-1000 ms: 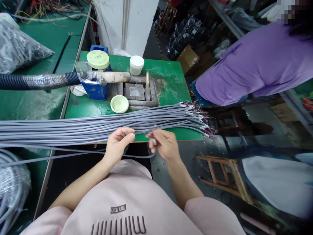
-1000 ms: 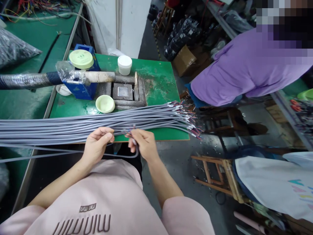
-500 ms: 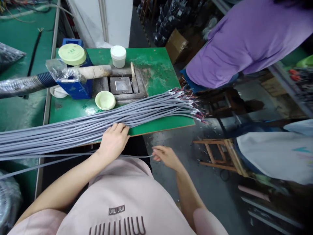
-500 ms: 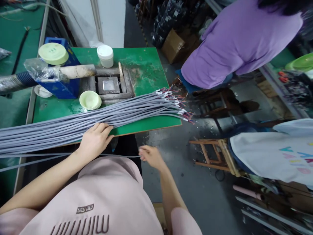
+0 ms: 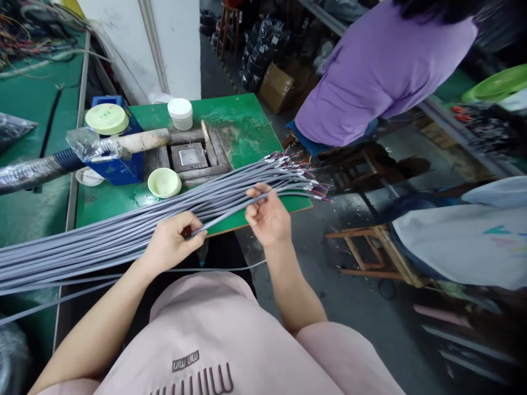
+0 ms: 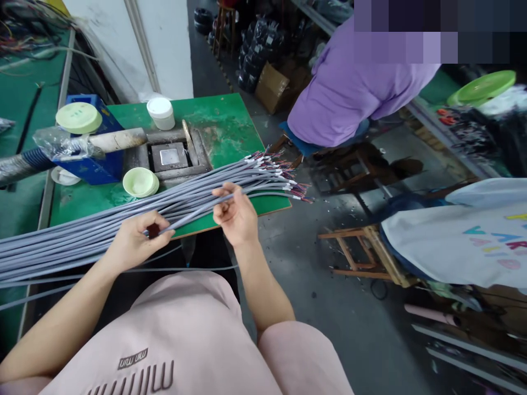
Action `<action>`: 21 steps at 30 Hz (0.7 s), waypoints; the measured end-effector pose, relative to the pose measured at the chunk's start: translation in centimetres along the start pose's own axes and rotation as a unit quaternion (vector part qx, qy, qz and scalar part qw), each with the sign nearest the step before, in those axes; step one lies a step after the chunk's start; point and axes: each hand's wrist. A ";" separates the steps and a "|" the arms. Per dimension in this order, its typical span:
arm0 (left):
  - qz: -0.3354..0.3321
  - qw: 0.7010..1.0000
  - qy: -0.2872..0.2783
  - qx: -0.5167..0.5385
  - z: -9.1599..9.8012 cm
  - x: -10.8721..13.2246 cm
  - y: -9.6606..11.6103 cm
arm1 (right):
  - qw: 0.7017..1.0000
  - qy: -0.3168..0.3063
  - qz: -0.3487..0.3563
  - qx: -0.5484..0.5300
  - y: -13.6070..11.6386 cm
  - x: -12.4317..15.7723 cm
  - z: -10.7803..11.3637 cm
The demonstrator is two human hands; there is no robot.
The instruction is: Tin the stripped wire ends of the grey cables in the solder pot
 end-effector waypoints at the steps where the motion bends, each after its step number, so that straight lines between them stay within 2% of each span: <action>1: 0.002 1.000 -0.021 0.002 -0.4 0.4 -0.1 | 0.998 0.037 0.041 0.031 -0.9 0.1 0.3; 3: 0.003 0.997 -0.079 -0.007 -1.2 1.2 -0.4 | 0.982 0.103 0.126 0.098 -2.1 1.0 1.0; 5: 0.007 0.988 -0.153 -0.008 -1.9 1.7 -0.7 | 0.952 0.155 0.208 0.160 -2.5 2.5 1.7; 6: 0.017 0.984 -0.179 0.007 -2.1 1.9 -0.8 | 0.939 0.161 0.232 0.196 -2.4 3.3 2.0; 7: 0.032 0.981 -0.190 0.037 -2.3 2.0 -0.7 | 0.930 0.142 0.235 0.244 -2.3 4.0 2.3; 8: 0.052 0.978 -0.185 0.082 -2.4 1.9 -0.7 | 0.924 0.092 0.216 0.303 -1.9 4.5 2.5; 9: 0.074 0.973 -0.166 0.141 -2.4 1.8 -0.5 | 0.913 0.021 0.183 0.365 -1.5 5.0 2.7; 11: 0.116 0.952 -0.089 0.269 -2.4 1.3 -0.2 | 0.868 -0.132 0.116 0.464 -0.4 5.5 2.9; 13: 0.143 0.917 0.003 0.371 -2.3 0.8 0.0 | 0.825 -0.227 0.088 0.510 0.8 5.6 2.9; 16: 0.187 0.869 0.103 0.446 -2.3 0.4 0.0 | 0.800 -0.267 0.080 0.531 1.8 5.8 3.0; 19: 0.223 0.837 0.122 0.485 -2.8 0.6 -0.2 | 0.788 -0.292 0.068 0.538 1.6 5.8 2.9; 21: 0.232 0.828 0.118 0.496 -3.5 0.8 -0.1 | 0.793 -0.285 0.081 0.532 1.3 5.5 2.2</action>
Point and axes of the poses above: each hand's wrist, its own x-axis away from the middle knuckle, its own z-axis out of the back of the hand, y = z × x, and after that the axes turned 1 degree about -z, right-handed
